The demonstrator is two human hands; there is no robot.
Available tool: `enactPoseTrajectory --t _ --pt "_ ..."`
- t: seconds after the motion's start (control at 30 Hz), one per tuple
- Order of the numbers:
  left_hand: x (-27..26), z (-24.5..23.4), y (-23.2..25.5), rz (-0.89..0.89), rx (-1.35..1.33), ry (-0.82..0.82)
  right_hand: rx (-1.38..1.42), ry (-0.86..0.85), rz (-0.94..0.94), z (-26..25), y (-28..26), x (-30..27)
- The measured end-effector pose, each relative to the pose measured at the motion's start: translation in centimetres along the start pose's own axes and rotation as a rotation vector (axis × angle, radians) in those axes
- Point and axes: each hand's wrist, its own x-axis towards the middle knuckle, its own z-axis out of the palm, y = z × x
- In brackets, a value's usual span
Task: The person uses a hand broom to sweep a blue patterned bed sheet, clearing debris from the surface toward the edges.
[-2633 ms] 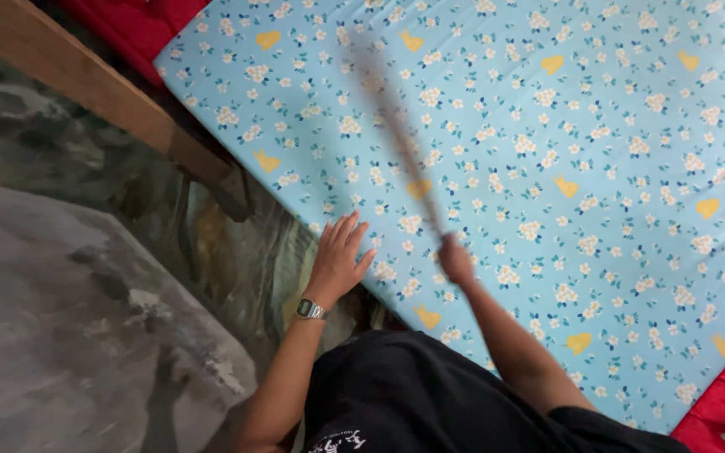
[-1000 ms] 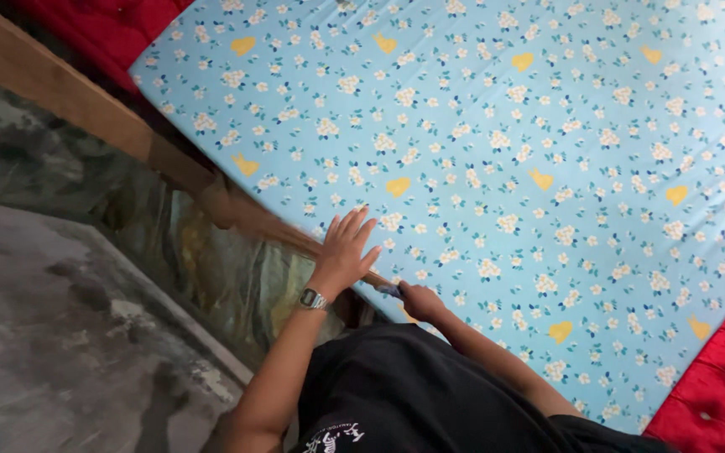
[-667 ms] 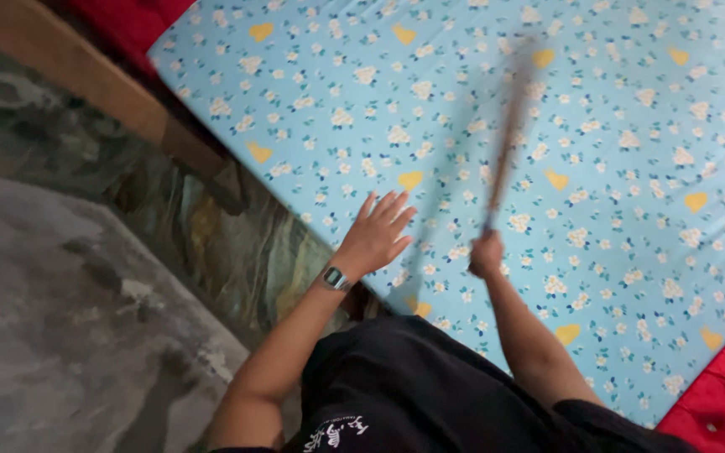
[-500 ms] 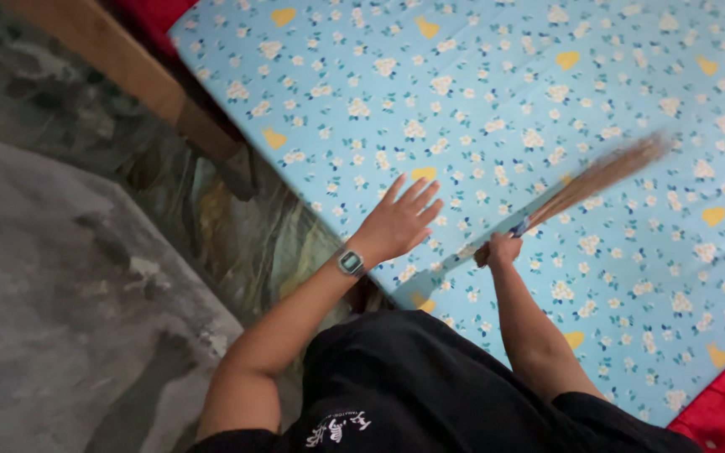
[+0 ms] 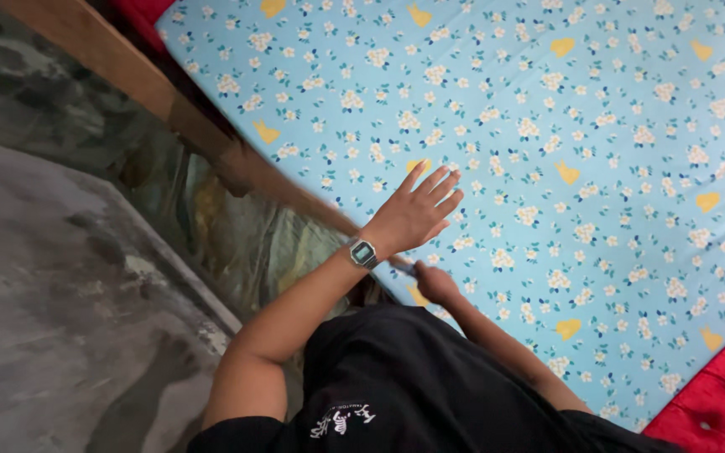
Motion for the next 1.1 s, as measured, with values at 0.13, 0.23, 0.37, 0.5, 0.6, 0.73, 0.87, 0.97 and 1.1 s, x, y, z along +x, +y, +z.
enactPoseTrajectory --t 0.13,0.23,0.37,0.5,0.6,0.73,0.87,0.97,1.1 --pt "-0.6 0.2 -0.2 -0.032 -0.041 -0.018 0.139 0.361 0.197 -3.3 3.0 1.8" --pt "-1.9 0.1 -0.5 -0.083 -0.069 -0.013 0.379 0.659 0.324 -7.0 6.1 2.4" --pt "-3.7 0.2 -0.7 -0.143 -0.093 -0.001 0.899 0.864 0.626 -10.5 8.8 4.8" --pt "-5.4 0.7 -0.9 -0.153 -0.114 0.04 0.757 0.7 0.672 -7.5 8.3 6.1" --pt "-6.4 1.2 -0.9 -0.187 -0.122 0.042 0.301 0.41 0.507 -2.5 5.2 5.0" --pt "-6.8 2.1 -0.8 -0.223 -0.187 0.003 0.299 0.189 0.21 1.2 0.8 1.6" --pt "-7.3 3.1 -0.4 -0.224 -0.232 0.008 0.054 0.03 0.06 0.8 -1.4 1.0" --pt "-7.8 3.8 -0.2 -0.244 -0.253 -0.025 0.007 0.076 0.048 -0.6 0.0 1.6" --pt "-8.8 4.1 0.1 -0.26 -0.267 -0.012 0.219 0.363 0.327 -4.7 4.4 2.8"
